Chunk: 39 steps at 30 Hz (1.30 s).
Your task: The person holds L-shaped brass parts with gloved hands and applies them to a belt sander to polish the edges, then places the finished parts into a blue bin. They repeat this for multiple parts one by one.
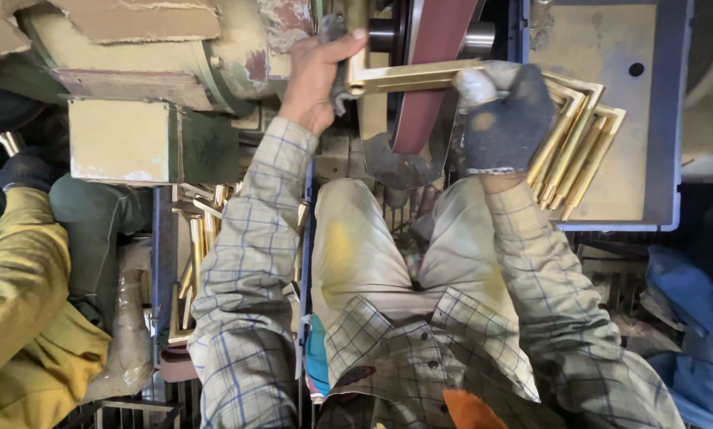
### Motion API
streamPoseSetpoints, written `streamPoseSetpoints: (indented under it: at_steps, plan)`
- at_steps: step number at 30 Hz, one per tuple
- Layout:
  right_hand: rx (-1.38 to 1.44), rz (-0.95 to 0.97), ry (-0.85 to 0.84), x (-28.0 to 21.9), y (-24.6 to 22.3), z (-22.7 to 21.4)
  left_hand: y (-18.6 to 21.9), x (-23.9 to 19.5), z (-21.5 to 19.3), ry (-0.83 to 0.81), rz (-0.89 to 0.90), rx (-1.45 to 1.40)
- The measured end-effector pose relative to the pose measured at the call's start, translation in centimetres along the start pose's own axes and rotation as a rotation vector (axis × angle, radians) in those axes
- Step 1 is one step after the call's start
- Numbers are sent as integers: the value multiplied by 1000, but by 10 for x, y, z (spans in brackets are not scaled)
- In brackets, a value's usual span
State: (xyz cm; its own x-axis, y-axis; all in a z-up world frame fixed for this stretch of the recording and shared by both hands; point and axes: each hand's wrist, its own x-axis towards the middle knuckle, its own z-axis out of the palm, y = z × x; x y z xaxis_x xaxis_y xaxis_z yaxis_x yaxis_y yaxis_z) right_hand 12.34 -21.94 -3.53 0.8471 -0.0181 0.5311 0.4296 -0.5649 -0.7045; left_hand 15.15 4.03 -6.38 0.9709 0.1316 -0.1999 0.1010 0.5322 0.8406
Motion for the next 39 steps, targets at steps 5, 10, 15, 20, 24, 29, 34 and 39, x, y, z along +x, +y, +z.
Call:
streamPoseSetpoints:
  at_steps: [5, 10, 15, 20, 24, 29, 34, 39]
  plan:
    - [347, 175, 64, 5, 12, -15, -22, 14, 30, -40, 1, -118]
    - [291, 215, 8, 8, 5, -1, -12, 21, 13, 47, -77, -95]
    - [85, -28, 20, 3, -3, 8, 7, 5, 4, 64, -140, -115]
    - [369, 160, 53, 9, 11, -13, -10, 8, 37, -24, -82, -179]
    - [463, 168, 73, 13, 16, -4, -10, 16, 34, 39, -125, -129]
    - [40, 12, 41, 13, -6, 5, 0, 19, 1, 91, -134, -48]
    - [84, 46, 96, 3, -47, 7, 16, 8, -16, -41, -199, -142]
    - [131, -43, 32, -42, -70, -43, 18, -63, -13, -54, -136, 35]
